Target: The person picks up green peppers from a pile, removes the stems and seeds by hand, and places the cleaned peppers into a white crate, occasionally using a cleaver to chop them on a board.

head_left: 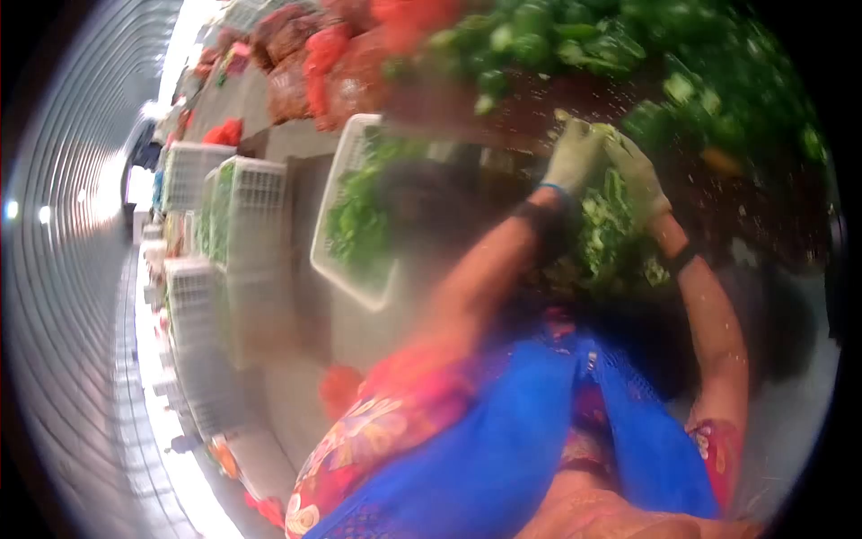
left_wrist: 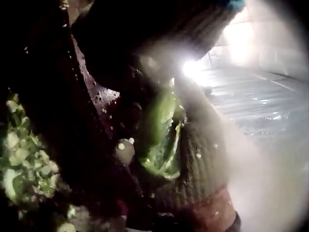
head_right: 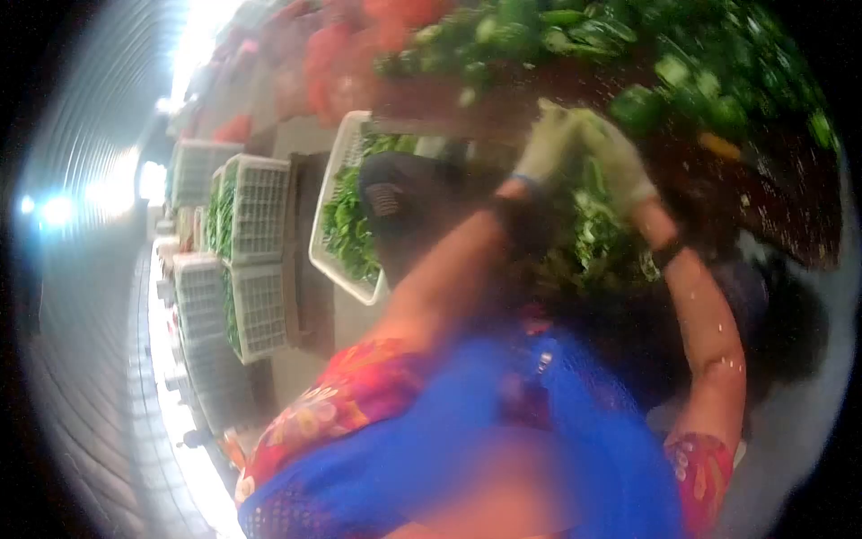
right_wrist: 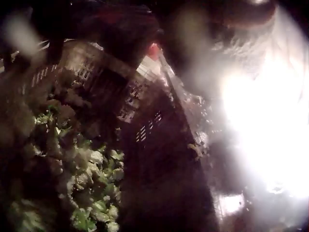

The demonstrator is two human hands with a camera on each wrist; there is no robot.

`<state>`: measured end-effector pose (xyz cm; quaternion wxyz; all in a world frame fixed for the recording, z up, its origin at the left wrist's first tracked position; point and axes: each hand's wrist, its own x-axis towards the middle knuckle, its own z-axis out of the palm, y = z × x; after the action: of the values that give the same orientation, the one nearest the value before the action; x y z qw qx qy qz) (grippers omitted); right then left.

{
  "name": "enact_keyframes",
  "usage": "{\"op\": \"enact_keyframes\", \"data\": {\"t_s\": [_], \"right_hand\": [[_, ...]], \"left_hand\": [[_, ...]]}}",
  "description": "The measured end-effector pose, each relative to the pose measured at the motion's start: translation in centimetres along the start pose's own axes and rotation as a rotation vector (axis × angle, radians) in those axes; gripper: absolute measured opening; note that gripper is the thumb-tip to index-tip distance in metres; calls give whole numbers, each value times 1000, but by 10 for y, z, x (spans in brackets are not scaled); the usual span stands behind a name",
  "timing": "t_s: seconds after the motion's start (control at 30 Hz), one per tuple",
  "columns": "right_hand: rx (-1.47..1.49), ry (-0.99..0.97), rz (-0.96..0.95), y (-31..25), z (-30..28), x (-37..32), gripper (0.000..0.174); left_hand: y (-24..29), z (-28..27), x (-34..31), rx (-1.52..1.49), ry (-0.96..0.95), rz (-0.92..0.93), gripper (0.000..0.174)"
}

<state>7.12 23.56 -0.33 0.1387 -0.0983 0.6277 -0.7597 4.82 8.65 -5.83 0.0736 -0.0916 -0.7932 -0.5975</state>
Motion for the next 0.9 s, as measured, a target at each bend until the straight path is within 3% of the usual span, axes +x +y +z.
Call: {"op": "enact_keyframes", "data": {"t_s": [0.03,0.1,0.23,0.3,0.33,0.37,0.4,0.43,0.5,0.57,0.6,0.63,0.7,0.73,0.83,0.9], "right_hand": [[-4,37,16,-4,2,-5,39],[57,41,130,-12,2,-10,37],[27,-45,37,19,-22,-3,35],[23,-72,136,0,-18,-11,32],[19,-75,142,-1,-17,-12,32],[-166,-113,-100,0,-17,-13,31],[-347,-154,-340,1,-16,-14,30],[-346,-163,-334,2,-16,-14,30],[-468,-123,-362,4,-17,-17,33],[-374,-127,-288,-6,-12,-24,35],[-280,-123,-216,-11,-9,-28,37],[-280,-128,-204,-17,-5,-30,37],[138,-59,60,-25,3,-33,42],[139,-61,75,-24,2,-35,42],[22,-110,32,-15,-9,-30,46],[-18,-122,34,-11,-15,-26,49]], "left_hand": [[67,-9,-4,-381,11,-513,42],[30,-5,-10,-138,-16,-61,37],[85,-16,-14,-70,-138,-153,33],[114,-22,-11,-108,-260,-623,34],[112,-20,-16,-235,-146,-571,31],[99,-17,-17,-240,-141,-575,31],[78,-12,-15,-250,-129,-425,30],[76,-12,-16,-256,-115,-274,29],[71,-11,-27,-219,-83,-242,30],[79,-12,-30,250,-114,2,39],[83,-8,-35,-478,-13,-440,27],[80,-11,-36,-483,-8,-450,27],[73,-18,-35,-1237,-135,-721,32],[74,-17,-40,-1244,-125,-731,32],[78,-7,-45,-759,-115,-434,35],[69,-5,-39,-802,-135,-522,34]]}}
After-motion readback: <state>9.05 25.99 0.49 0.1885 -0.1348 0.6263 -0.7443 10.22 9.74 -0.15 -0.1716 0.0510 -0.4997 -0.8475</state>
